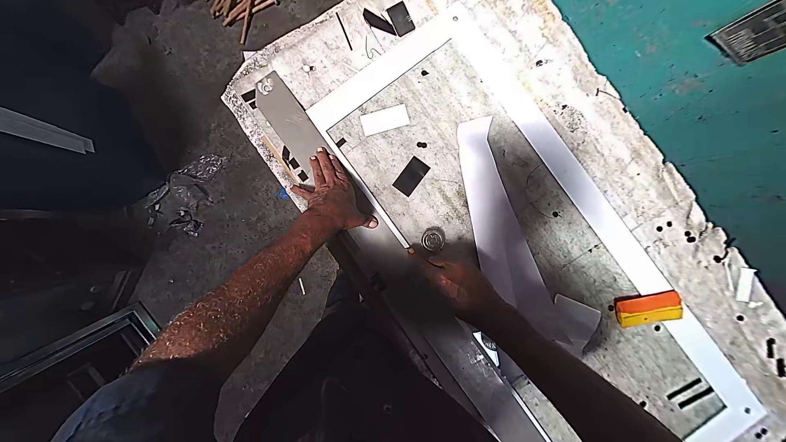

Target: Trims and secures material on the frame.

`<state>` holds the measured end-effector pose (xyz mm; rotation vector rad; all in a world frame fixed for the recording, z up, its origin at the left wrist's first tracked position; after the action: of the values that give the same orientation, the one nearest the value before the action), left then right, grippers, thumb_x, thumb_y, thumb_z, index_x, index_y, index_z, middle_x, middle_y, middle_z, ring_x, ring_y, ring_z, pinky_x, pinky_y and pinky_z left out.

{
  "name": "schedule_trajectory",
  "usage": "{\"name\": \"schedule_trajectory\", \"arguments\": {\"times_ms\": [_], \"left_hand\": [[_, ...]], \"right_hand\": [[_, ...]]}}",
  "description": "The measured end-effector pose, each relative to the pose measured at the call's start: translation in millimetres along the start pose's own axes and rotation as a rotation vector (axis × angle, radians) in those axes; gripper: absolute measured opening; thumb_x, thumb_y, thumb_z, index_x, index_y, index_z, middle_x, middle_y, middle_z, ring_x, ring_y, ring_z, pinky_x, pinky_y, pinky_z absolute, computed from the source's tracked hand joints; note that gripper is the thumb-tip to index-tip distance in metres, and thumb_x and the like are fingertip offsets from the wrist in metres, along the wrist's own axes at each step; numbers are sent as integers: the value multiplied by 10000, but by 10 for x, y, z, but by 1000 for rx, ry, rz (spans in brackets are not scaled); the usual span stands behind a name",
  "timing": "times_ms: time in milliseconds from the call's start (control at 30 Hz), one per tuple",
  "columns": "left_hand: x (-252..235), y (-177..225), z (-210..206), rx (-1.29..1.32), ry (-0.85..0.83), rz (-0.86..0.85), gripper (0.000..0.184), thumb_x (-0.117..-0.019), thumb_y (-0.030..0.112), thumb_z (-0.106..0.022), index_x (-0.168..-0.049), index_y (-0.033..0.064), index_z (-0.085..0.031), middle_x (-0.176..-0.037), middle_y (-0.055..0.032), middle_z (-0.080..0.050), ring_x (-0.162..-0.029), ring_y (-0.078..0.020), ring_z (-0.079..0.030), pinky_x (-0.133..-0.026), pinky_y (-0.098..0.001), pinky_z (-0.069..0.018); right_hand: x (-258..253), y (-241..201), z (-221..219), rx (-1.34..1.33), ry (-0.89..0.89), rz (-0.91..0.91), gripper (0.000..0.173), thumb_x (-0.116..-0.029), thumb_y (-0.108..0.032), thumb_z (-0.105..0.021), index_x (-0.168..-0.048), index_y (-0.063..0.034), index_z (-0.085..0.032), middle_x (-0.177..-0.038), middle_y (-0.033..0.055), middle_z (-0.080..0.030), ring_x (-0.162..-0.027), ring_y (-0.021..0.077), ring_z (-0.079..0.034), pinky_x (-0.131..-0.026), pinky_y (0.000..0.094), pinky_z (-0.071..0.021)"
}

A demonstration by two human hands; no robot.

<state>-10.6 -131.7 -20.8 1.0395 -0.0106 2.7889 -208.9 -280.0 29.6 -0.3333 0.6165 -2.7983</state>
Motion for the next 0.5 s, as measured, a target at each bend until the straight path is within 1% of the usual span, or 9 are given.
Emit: {"name": "schedule_trajectory", "arguments": {"times_ms": [133, 200, 267, 333, 400, 433, 467, 500], "left_hand": [[-10, 4, -3, -17, -4, 2, 1731, -455, 777, -887, -1607, -7, 140, -1668, -247, 248, -1566, -439, 139, -1081, -852, -150], [-26, 4, -1, -42, -4, 5, 1729, -462, 791, -875, -1604, -12, 147, -1665, -251, 253, -1564, -450, 132, -1077, -851, -159], [-22, -3, -22, -50, 6, 8, 1734, -450, 797, -873, -1607, -11, 134, -1672, -243, 237, -1568, -447, 109, -1079, -849, -170], [-26, 19, 4, -73, 17, 10, 1737, -442, 815, -862, -1609, -13, 122, -1672, -252, 227, -1570, -449, 91, -1083, -842, -186], [-27, -2, 15, -80, 21, 19, 1746, -438, 827, -854, -1607, -7, 140, -1668, -255, 237, -1568, -455, 92, -1093, -830, -183], [-17, -4, 0, -82, 17, 18, 1744, -443, 825, -854, -1605, -9, 145, -1668, -256, 237, -1566, -459, 97, -1097, -828, -176], [-18, 5, 15, -93, 19, 16, 1734, -454, 824, -851, -1604, -14, 140, -1668, -263, 228, -1565, -465, 90, -1097, -829, -174], [-17, 10, 28, -96, 25, 16, 1728, -459, 818, -854, -1605, -16, 133, -1669, -269, 219, -1564, -470, 83, -1098, -833, -159]], "right_hand": [[270, -5, -11, 19, -1, 16, 459, -968, -47, -481, -1399, -72, -637, -789, 144, -690, -581, 297, -669, -509, 432, -544], [315, 1, -29, 32, -4, 13, 458, -965, -40, -493, -1398, -72, -637, -761, 141, -678, -557, 296, -655, -493, 428, -534], [355, -4, -3, 48, 3, -15, 461, -976, -59, -479, -1408, -94, -634, -769, 144, -678, -560, 304, -652, -492, 440, -526], [471, -23, 129, 65, 102, -85, 444, -1018, -115, -469, -1436, -135, -617, -778, 127, -687, -547, 289, -645, -471, 432, -516], [751, -130, 246, 56, 225, -155, 418, -1045, -204, -496, -1442, -144, -616, -723, 104, -683, -494, 267, -622, -433, 411, -499], [977, -190, 234, 25, 246, -207, 404, -1034, -234, -512, -1407, -160, -650, -713, 94, -683, -494, 262, -625, -434, 411, -502], [1210, -226, 197, -4, 264, -259, 368, -1021, -257, -521, -1333, -182, -703, -731, 80, -697, -514, 254, -644, -440, 413, -515], [1454, -255, 138, -7, 278, -305, 317, -1021, -289, -522, -1226, -189, -742, -748, 64, -706, -530, 244, -658, -434, 406, -513]]}}
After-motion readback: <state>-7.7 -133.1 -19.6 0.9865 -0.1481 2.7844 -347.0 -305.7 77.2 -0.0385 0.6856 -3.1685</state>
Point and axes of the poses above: each hand's wrist, its own x-axis away from the middle knuckle, its own z-axis out of the back of the hand, y = z × x, the point moved 10 cm from there along -x, towards the middle knuckle
